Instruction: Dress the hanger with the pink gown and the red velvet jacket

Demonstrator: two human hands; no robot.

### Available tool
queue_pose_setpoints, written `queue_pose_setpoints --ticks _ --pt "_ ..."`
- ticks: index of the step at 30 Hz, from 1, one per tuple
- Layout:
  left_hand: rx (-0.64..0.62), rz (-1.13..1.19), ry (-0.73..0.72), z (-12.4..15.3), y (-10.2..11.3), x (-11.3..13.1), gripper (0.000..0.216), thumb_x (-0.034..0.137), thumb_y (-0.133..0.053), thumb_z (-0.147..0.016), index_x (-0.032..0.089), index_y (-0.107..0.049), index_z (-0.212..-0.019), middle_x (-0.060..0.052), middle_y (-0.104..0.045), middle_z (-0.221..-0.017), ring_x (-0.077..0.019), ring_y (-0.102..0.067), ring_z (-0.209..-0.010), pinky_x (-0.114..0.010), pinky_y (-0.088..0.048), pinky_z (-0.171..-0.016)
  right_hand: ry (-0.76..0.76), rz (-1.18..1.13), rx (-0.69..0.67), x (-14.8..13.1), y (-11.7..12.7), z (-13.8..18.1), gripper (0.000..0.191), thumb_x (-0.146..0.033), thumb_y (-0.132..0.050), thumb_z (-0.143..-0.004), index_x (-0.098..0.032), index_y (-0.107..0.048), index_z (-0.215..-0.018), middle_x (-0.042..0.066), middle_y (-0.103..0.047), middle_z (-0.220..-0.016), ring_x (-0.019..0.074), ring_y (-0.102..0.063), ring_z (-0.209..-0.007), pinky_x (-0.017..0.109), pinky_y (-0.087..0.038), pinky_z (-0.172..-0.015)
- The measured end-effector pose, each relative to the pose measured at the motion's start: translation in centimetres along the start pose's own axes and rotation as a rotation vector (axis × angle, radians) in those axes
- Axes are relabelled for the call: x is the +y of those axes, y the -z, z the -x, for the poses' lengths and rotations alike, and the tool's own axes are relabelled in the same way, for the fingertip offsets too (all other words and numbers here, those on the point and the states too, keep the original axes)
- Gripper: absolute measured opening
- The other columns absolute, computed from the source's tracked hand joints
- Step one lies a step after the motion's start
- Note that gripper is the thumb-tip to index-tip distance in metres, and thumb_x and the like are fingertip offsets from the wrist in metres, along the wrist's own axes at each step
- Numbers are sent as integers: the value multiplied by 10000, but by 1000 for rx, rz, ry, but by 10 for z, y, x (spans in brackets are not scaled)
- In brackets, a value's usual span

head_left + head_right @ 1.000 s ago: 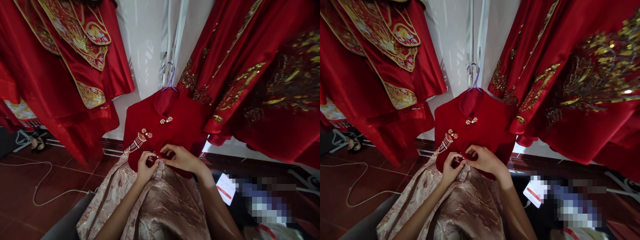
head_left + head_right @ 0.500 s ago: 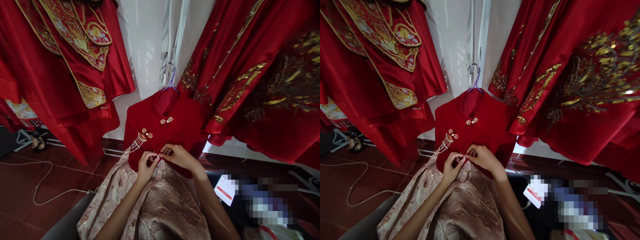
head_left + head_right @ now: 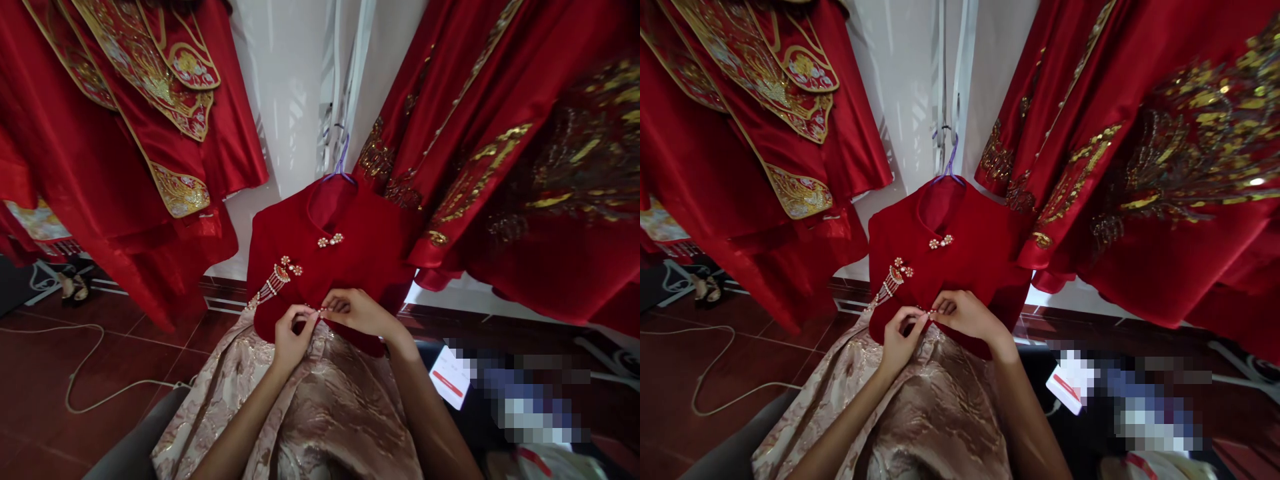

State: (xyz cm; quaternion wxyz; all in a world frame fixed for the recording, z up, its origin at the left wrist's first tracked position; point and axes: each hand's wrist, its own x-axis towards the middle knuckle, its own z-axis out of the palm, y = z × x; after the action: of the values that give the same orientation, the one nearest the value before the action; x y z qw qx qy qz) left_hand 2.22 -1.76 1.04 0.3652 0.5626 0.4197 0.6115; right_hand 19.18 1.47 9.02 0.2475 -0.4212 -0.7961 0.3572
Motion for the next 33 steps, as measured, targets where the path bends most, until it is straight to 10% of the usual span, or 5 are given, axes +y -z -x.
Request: queue_pose_setpoints --ticks 11,33 --pt "200 456 232 -76 8 8 376 442 -689 -709 153 -657 -948 -82 -687 -963 -163 -658 -871 -331 -525 -823 -6 -133 -112 -4 18 11 210 -359 -626 -775 -169 -619 -864 20 -649 -796 122 -600 -734 265 -492 -704" --pt "232 561 289 -79 8 12 299 315 -747 -614 151 -698 -859 -102 -686 -1066 -116 -650 -790 -234 -479 -731 -19 -129 -150 -5 14 10 264 -399 -637 -777 -153 -618 -872 42 -646 -817 139 -595 -766 278 -479 -718"
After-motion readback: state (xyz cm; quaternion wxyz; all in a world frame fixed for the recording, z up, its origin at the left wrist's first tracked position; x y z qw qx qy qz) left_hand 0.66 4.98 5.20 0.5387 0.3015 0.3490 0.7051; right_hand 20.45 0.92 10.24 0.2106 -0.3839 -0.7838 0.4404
